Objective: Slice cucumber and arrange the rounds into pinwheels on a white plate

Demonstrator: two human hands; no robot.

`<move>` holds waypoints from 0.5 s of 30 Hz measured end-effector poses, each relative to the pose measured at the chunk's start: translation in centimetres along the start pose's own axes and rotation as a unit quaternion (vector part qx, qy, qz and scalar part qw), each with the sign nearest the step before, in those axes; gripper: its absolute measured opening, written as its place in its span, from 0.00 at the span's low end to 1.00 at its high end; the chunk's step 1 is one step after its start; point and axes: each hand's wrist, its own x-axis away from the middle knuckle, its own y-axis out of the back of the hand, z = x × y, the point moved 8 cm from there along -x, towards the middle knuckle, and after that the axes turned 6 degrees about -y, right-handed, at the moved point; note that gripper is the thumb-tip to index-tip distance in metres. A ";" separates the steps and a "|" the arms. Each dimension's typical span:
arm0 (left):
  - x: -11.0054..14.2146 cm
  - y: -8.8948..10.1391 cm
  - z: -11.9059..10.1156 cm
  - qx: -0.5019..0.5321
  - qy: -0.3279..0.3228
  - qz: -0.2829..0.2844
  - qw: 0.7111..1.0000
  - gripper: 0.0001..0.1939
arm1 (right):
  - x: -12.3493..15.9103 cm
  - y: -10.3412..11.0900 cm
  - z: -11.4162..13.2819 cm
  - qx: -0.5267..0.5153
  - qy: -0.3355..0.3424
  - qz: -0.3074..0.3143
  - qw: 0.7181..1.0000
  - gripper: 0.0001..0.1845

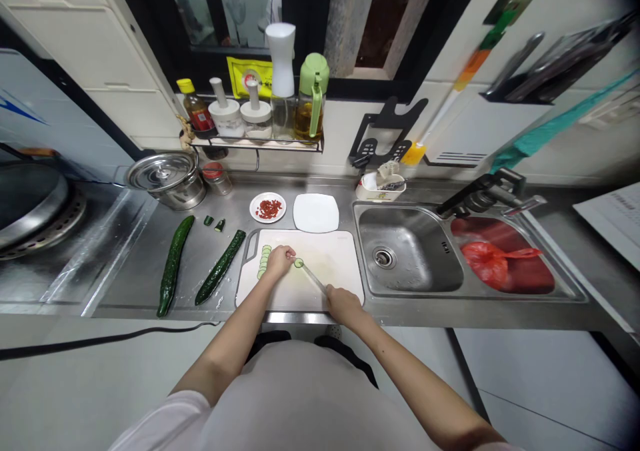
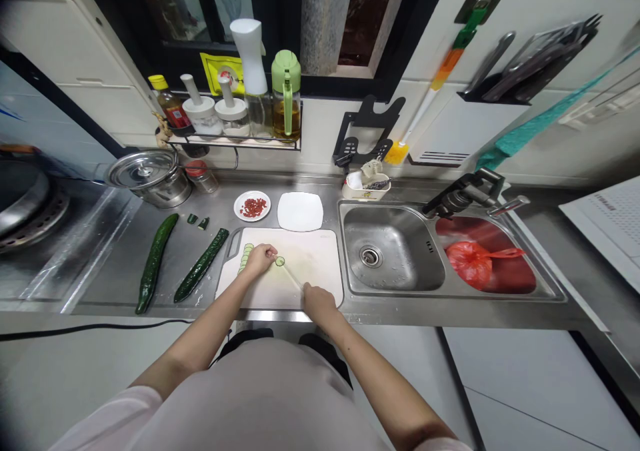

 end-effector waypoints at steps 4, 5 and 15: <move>0.1 0.0 -0.1 -0.001 -0.004 -0.004 1.000 0.07 | 0.2 0.0 0.0 0.004 0.001 0.007 1.000 0.16; 0.1 0.0 -0.1 -0.002 -0.006 -0.006 1.000 0.07 | 0.3 0.0 0.0 0.004 0.001 0.008 1.000 0.16; 0.1 0.1 -0.1 -0.012 -0.008 -0.008 1.000 0.07 | 0.9 -0.1 -0.3 0.005 -0.003 0.012 1.000 0.15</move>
